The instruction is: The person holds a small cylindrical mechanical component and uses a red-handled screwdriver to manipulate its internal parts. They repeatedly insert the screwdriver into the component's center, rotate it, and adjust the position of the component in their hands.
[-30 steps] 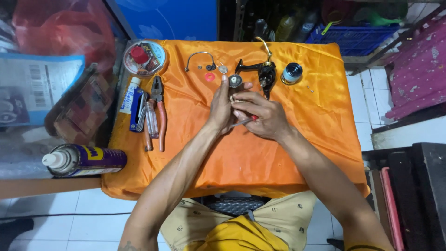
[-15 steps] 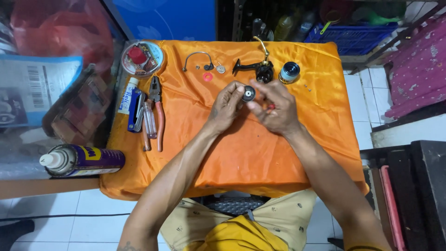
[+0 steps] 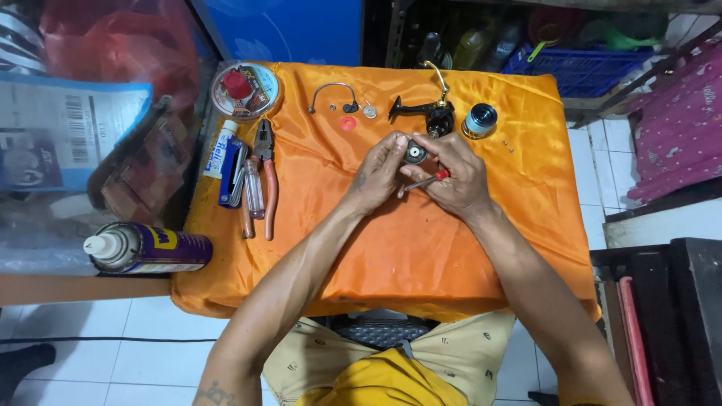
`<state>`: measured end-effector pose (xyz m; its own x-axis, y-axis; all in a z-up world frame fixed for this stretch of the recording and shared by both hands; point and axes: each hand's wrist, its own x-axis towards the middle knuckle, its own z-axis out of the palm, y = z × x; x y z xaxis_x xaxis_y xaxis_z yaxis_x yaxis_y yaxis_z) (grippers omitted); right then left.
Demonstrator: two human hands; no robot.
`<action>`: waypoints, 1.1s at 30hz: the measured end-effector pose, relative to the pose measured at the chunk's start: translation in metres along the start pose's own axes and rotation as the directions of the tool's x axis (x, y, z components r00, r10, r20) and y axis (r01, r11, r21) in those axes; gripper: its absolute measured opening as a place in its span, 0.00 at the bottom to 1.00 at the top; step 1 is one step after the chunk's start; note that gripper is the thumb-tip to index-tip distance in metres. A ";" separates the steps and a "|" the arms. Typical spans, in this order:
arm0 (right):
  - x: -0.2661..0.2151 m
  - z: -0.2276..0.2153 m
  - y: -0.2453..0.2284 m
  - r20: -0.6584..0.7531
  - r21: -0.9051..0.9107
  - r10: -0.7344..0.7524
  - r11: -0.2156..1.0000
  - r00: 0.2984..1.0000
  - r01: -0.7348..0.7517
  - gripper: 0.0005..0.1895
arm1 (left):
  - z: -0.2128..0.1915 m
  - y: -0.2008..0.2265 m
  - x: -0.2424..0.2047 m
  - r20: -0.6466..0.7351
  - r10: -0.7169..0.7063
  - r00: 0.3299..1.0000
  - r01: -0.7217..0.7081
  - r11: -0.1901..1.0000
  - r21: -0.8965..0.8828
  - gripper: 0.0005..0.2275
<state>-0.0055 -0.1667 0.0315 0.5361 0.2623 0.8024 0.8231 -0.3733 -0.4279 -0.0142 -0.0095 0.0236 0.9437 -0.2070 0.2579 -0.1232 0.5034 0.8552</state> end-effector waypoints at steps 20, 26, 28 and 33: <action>-0.003 -0.067 0.076 -0.453 0.361 0.646 0.763 0.614 -0.537 0.49 | -0.032 -0.029 0.011 -0.191 -0.200 0.961 0.135 0.942 -0.307 0.14; 0.006 -0.079 0.089 -0.449 0.636 0.846 0.529 0.289 -0.562 0.52 | -0.026 -0.014 0.012 -0.255 -0.269 0.929 0.199 0.942 -0.270 0.17; 0.008 -0.091 0.094 -0.424 0.748 0.894 0.437 0.148 -0.500 0.51 | -0.019 -0.007 0.012 -0.246 -0.308 0.919 0.231 0.926 -0.297 0.18; -0.002 -0.108 0.099 -0.652 0.640 0.740 0.654 0.165 -0.404 0.48 | -0.017 0.005 0.007 -0.223 -0.216 0.951 0.168 0.962 -0.217 0.20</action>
<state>0.0548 -0.3005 0.0331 0.5753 -0.8133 0.0869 0.4417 0.2195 -0.8699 -0.0028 0.0058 0.0218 0.9921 -0.1190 -0.0399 0.1066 0.6311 0.7683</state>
